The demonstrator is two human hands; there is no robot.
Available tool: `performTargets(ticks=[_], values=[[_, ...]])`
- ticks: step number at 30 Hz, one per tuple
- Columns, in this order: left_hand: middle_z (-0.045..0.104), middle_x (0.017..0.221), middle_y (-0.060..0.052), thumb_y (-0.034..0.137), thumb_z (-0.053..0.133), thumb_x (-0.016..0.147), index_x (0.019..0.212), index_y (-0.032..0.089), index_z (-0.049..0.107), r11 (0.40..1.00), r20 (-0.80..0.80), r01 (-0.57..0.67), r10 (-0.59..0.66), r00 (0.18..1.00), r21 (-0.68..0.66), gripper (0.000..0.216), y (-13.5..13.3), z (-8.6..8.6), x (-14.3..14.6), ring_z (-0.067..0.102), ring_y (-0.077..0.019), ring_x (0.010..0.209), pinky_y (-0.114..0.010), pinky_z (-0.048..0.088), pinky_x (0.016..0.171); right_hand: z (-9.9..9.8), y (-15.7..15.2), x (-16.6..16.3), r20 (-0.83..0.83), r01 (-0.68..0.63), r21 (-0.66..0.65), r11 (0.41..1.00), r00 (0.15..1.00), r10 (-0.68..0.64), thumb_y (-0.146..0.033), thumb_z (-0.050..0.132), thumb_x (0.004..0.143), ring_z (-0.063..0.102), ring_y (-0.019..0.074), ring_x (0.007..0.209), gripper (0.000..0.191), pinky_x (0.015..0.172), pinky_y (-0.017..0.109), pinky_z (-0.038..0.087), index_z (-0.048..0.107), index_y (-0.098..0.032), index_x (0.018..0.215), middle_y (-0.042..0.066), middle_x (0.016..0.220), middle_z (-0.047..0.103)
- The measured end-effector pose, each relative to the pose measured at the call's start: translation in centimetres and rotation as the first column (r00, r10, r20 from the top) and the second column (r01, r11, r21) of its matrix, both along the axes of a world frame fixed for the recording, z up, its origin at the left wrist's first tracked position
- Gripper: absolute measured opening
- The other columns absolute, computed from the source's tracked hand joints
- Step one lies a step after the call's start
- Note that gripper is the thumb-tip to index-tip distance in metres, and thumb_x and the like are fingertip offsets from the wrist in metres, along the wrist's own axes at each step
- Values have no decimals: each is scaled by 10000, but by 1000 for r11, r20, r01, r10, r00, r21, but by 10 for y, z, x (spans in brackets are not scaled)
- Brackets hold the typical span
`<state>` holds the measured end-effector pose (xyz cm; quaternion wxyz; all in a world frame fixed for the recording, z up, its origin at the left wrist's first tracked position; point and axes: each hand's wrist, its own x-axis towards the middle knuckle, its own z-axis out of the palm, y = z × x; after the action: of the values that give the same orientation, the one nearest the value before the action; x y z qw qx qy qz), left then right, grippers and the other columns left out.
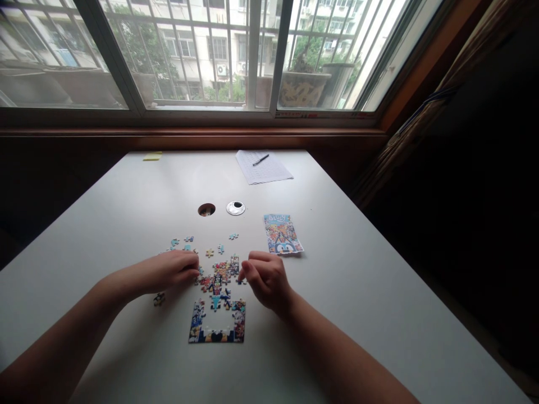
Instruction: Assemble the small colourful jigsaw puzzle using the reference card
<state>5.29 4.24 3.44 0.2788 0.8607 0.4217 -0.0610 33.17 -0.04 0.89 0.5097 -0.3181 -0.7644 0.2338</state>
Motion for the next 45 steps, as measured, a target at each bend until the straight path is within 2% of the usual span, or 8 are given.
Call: performTargets(ticks=[5,22,30,45], values=[[644,921,-62,399,450,979,863,202,589,1000,4,5,-5,1000,1,268,0,0,-1,580,-190,801,-315,437,675,-3,2,2,-59,46,-65,997,997,-50,-296,407,1038,473,117,511,530,546,278,369,686,-171,605,-1,556,499],[656,923,-50,388,451,978,855,215,580,1000,-9,8,-8,1000,9,248,1,-2,-1,591,-193,815,-303,431,677,0,1,0,-22,20,-32,999,1000,-20,-261,426,1027,466,102,498,512,524,263,319,652,-158,579,-4,547,476],[654,920,-56,387,459,975,858,206,593,1000,-10,1,-1,1000,9,255,0,0,1,593,-188,806,-301,436,676,0,2,-1,67,-32,-12,999,997,33,-241,455,1010,425,97,501,481,534,265,297,616,-163,564,-12,542,435],[649,909,-58,403,449,980,842,199,595,1000,8,-2,1,1000,13,286,0,1,2,587,-188,797,-305,439,674,-5,5,-4,196,-118,-110,987,971,138,-261,473,1012,422,90,512,467,535,249,302,611,-162,577,-13,560,450]])
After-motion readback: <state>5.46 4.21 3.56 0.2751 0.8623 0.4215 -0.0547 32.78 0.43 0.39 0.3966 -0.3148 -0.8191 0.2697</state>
